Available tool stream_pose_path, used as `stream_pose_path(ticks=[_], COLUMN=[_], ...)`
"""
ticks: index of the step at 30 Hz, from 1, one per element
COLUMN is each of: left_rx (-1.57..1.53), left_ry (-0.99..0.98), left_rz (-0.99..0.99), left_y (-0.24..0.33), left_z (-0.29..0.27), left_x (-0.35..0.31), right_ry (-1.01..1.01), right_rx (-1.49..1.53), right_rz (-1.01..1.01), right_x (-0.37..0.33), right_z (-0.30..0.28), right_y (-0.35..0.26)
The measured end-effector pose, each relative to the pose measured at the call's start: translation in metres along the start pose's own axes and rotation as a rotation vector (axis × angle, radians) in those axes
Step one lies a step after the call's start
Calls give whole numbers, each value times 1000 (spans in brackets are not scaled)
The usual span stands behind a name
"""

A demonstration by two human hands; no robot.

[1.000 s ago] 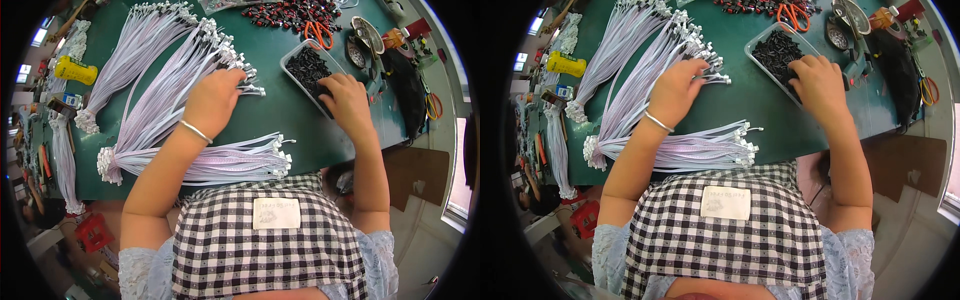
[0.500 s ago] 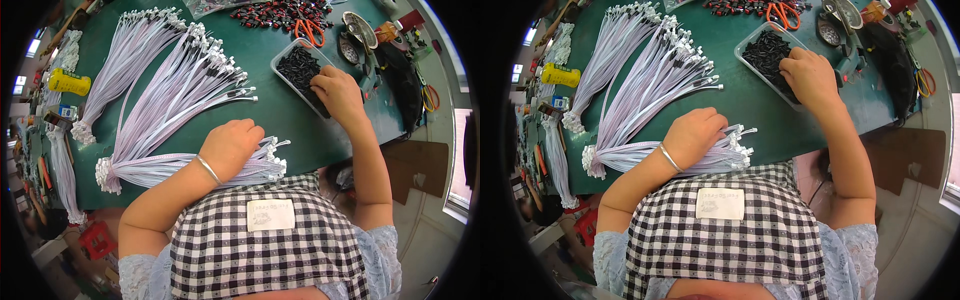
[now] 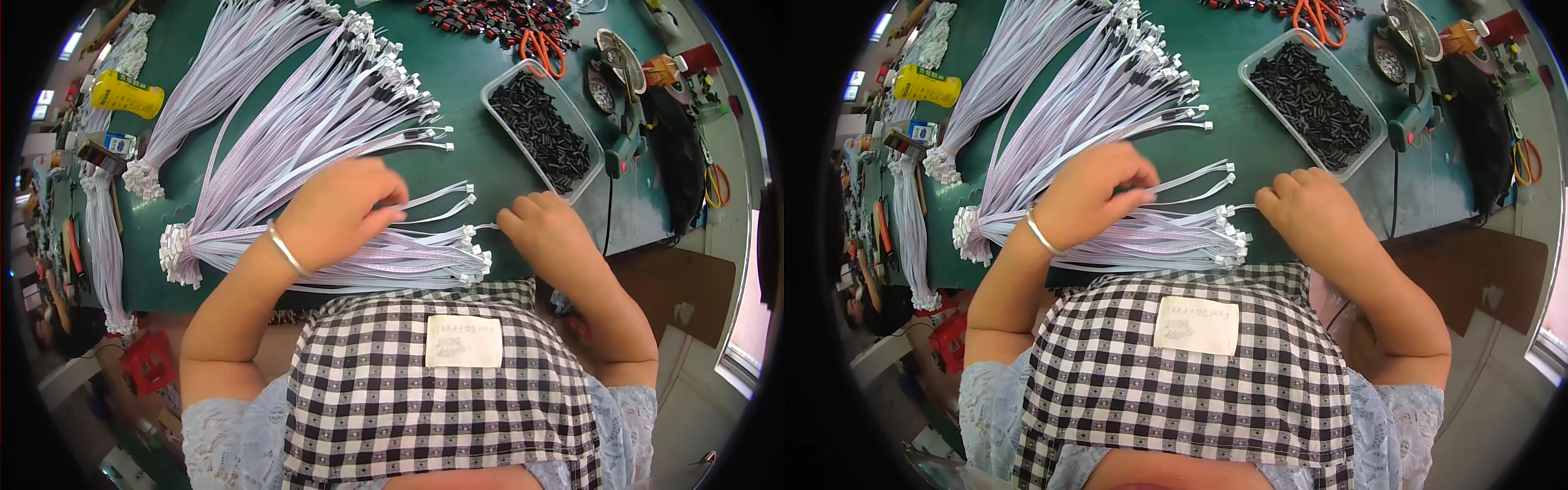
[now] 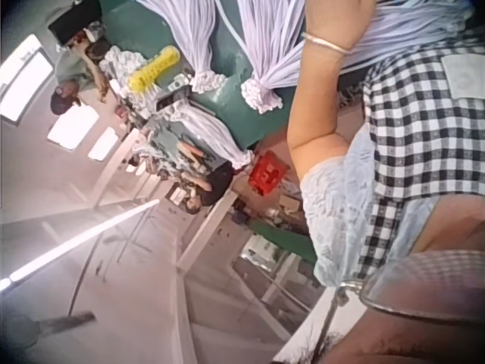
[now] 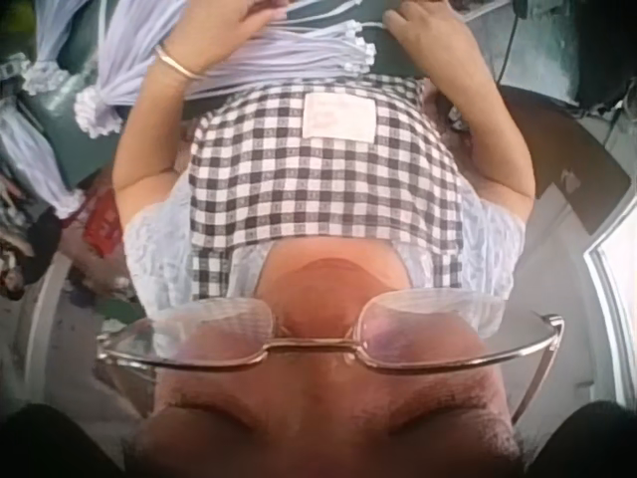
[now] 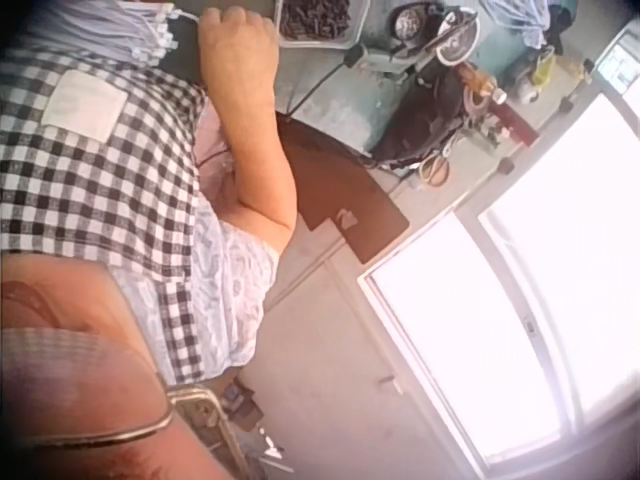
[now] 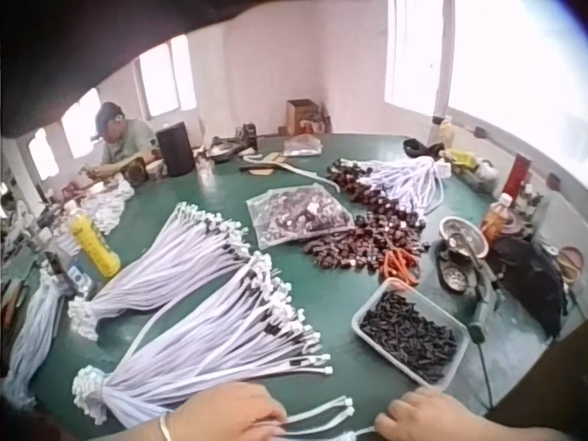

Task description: The person repeatedly picks up a white cable and a small black plastic connector from a container on the table. They insert the connector into the end of the cable by hand and place the assembled unit back onto the table. This process is repeated continuously throughout the video.

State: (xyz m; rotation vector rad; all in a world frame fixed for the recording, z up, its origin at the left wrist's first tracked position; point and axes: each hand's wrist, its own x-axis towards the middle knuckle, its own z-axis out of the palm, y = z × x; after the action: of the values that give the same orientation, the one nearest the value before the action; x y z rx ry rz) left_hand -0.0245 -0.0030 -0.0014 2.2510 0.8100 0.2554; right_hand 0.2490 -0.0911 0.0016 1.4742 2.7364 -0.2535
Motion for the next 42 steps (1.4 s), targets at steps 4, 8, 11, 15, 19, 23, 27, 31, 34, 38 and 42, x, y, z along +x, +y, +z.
stream_pose_path(ticks=[4, 8, 11, 15, 19, 23, 27, 31, 34, 38, 42], left_rx=[81, 92, -86, -178, -87, -103, -309, -905, -1051, -1039, -892], left_ry=[-10, 55, 92, 54, 31, 46, 106, -98, -94, -65, 36], left_rz=[0, 27, -105, -118, 54, 74, 0, -395, -404, -313, -148], left_y=[-10, -8, 1, 7, 17, 19, 16, 12, 13, 6, -2], left_z=[15, 21, 16, 20, 31, 45, 52, 49, 44, 55, 54], left_x=[-24, -28, -28, -17, 5, 25, 29, 27, 28, 26, 26], right_ry=[-11, -9, 196, 534, 643, 652, 599, 558, 634, 594, 576], right_rx=[-7, 33, 143, 374, 638, 801, 924, 1369, 1439, 1235, 1203], right_rz=[0, 4, 57, 122, 294, 287, 261, 415, 412, 345, 306], right_x=[1, 1, 1, 4, 2, 2, 3, 13, 27, 46, 53], right_z=[2, 1, -6, -28, -30, -21, -3, 12, 25, 15, 11], right_y=[0, 7, 8, 5, 1, -3, -5, -13, -19, -22, -19])
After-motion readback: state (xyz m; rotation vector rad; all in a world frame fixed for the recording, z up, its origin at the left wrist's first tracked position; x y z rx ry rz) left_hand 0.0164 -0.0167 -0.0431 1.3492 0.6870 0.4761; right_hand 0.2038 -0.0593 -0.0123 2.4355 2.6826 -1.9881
